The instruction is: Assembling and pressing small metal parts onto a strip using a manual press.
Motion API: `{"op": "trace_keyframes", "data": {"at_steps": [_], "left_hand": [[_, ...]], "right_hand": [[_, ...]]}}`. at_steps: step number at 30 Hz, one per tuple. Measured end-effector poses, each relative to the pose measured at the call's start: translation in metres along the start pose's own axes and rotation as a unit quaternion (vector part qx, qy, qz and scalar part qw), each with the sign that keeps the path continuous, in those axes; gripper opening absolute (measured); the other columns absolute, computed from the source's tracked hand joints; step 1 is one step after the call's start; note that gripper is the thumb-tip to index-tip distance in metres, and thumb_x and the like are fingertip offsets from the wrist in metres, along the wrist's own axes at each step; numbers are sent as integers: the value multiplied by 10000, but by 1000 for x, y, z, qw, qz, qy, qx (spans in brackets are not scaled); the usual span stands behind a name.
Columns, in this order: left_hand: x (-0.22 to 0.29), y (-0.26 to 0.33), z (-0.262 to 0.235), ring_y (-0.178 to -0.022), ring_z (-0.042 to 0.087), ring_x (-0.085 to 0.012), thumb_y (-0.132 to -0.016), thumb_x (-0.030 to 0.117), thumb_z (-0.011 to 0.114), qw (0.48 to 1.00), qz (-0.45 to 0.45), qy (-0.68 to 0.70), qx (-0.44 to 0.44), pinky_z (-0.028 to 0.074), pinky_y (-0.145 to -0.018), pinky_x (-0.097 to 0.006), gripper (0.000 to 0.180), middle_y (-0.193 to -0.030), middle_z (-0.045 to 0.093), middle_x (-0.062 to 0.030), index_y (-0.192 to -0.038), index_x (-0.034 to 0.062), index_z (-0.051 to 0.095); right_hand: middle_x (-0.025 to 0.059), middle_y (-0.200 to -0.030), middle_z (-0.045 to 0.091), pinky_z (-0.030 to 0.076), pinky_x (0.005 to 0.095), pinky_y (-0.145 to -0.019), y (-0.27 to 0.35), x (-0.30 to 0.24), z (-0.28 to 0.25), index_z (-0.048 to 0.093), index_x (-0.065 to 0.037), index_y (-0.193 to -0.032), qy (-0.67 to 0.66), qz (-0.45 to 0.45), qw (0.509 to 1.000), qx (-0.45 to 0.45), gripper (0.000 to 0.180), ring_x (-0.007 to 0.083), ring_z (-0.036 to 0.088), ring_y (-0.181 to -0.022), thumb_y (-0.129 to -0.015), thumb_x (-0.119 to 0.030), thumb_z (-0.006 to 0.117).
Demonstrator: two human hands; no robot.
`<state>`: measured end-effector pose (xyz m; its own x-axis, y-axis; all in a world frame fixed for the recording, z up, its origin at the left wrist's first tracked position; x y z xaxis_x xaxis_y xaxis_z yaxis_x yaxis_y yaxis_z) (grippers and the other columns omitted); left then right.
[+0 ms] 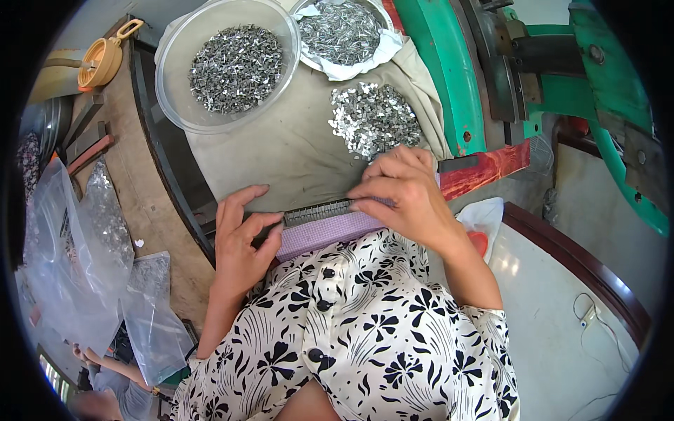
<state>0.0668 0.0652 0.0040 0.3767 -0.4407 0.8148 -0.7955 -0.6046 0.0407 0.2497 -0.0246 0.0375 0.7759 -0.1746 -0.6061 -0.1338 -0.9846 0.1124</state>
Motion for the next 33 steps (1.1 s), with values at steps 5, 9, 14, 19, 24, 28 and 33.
{"op": "trace_keyframes", "data": {"at_steps": [5,9,14,19,24,28,33], "left_hand": [[2,-2,0,-1137,545,-316,-704,21,734,1000,10,-3,-2,435,-946,-405,201,-1260,604,-108,-902,48,713],[3,-7,-1,-1116,544,-299,-717,34,735,1000,14,-7,-1,431,-917,-407,184,-1214,612,-82,-897,63,711],[3,-22,-1,-1070,544,-285,-734,43,740,1000,14,-19,-16,434,-907,-397,178,-1132,611,-67,-909,77,727],[9,-34,2,-999,543,-247,-726,78,763,998,46,-37,-39,426,-860,-378,155,-1047,593,-34,-876,105,734],[11,-45,9,-964,536,-255,-704,102,786,993,47,-45,-95,421,-866,-371,179,-980,565,-41,-878,110,746],[14,-52,13,-942,532,-254,-688,118,801,991,58,-58,-108,415,-846,-370,182,-959,554,-40,-857,113,732],[17,-55,12,-916,532,-230,-714,127,787,993,65,-86,-55,401,-792,-375,150,-916,552,-20,-825,101,690]], "right_hand": [[-35,-872,602,352,380,-871,-27,-24,12,752,-157,-841,18,-41,997,64,145,197,553,-913,-709,-162,812],[-24,-921,589,354,397,-887,-36,-36,29,732,-156,-808,56,-100,991,73,141,209,542,-953,-684,-160,801],[-27,-975,603,340,402,-903,-39,-42,30,717,-161,-812,65,-114,990,55,136,219,541,-997,-700,-163,794],[-13,-1091,624,321,404,-938,-35,-15,6,719,-141,-817,20,-43,998,40,105,244,518,-1065,-737,-169,781],[22,-1148,628,303,416,-983,-13,9,-2,721,-113,-828,-8,7,1000,-7,102,264,494,-1112,-753,-154,776],[18,-1193,603,290,426,-999,-7,5,6,720,-113,-817,8,1,999,-34,97,281,468,-1142,-749,-150,779],[9,-1188,596,294,434,-987,-9,-2,11,715,-115,-789,25,-11,999,-33,117,286,467,-1133,-719,-163,795]]}}
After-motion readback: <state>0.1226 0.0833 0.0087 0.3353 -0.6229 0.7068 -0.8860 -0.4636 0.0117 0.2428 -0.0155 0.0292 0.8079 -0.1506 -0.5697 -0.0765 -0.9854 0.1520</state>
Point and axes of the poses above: each hand's wrist, its own y-axis away from the middle knuckle, its own z-axis out of the palm, x = y × z, the point moved 10 cm from there along -y, towards the middle knuckle
